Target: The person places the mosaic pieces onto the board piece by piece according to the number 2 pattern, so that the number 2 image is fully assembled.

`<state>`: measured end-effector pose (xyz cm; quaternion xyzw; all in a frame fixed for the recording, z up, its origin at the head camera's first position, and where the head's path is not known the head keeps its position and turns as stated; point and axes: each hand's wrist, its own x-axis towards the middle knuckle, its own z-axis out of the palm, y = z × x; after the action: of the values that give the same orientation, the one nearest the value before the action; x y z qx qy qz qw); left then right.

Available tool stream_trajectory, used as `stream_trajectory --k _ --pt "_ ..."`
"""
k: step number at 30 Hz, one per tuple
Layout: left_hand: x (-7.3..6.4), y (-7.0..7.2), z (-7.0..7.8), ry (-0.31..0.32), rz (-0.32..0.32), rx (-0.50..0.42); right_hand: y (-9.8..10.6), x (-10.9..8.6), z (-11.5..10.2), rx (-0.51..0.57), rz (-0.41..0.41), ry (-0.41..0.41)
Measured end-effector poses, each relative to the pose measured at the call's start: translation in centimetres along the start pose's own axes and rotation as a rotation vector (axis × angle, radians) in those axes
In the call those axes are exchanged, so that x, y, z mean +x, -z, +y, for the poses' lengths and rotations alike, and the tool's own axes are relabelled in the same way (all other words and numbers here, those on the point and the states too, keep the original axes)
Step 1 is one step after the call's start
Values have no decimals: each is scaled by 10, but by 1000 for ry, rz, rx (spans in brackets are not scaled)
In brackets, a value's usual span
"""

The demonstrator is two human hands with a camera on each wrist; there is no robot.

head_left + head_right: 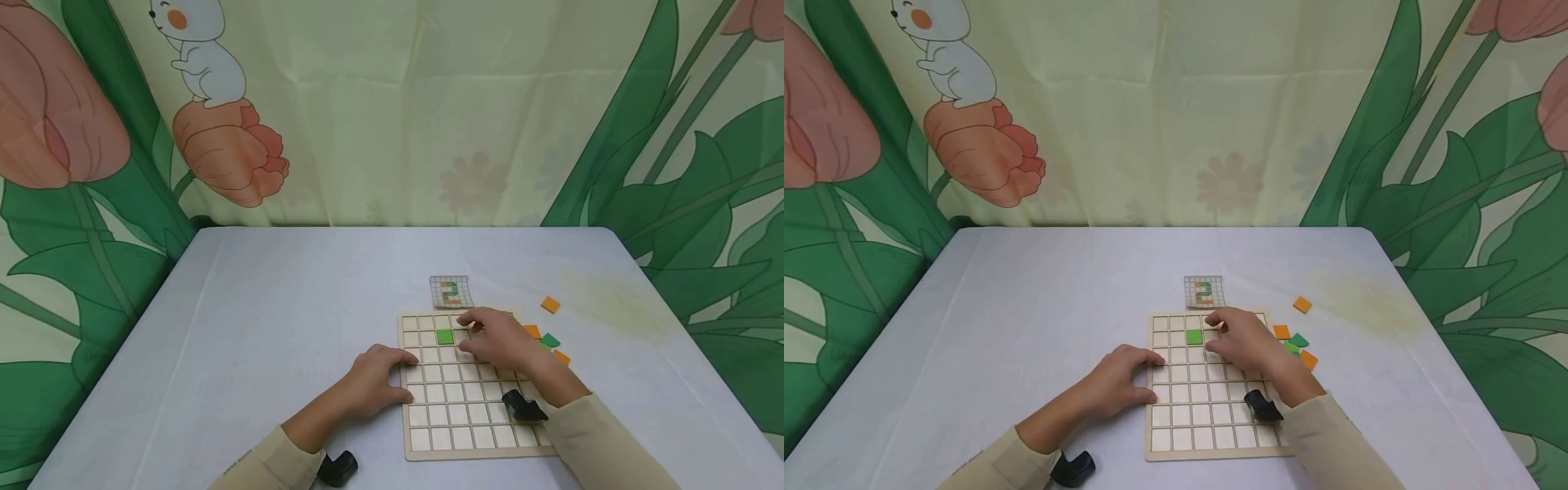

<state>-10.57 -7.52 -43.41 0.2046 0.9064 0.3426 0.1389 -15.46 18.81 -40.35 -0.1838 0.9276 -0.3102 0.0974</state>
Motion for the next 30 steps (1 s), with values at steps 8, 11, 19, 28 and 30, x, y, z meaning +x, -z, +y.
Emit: stream_trajectory --k 8,11,19,28,30 --pt "0 -1 -1 4 1 -7 16 -21 7 12 26 -14" --pt "0 -2 -1 5 3 -7 24 -27 9 -5 53 -26" --pt "1 -2 -1 13 8 -5 34 -44 26 -27 123 -80" --pt "2 -1 0 18 4 -7 45 -59 47 -88 175 -130" --pt "2 -1 0 20 1 -12 48 -61 51 -97 173 -151"
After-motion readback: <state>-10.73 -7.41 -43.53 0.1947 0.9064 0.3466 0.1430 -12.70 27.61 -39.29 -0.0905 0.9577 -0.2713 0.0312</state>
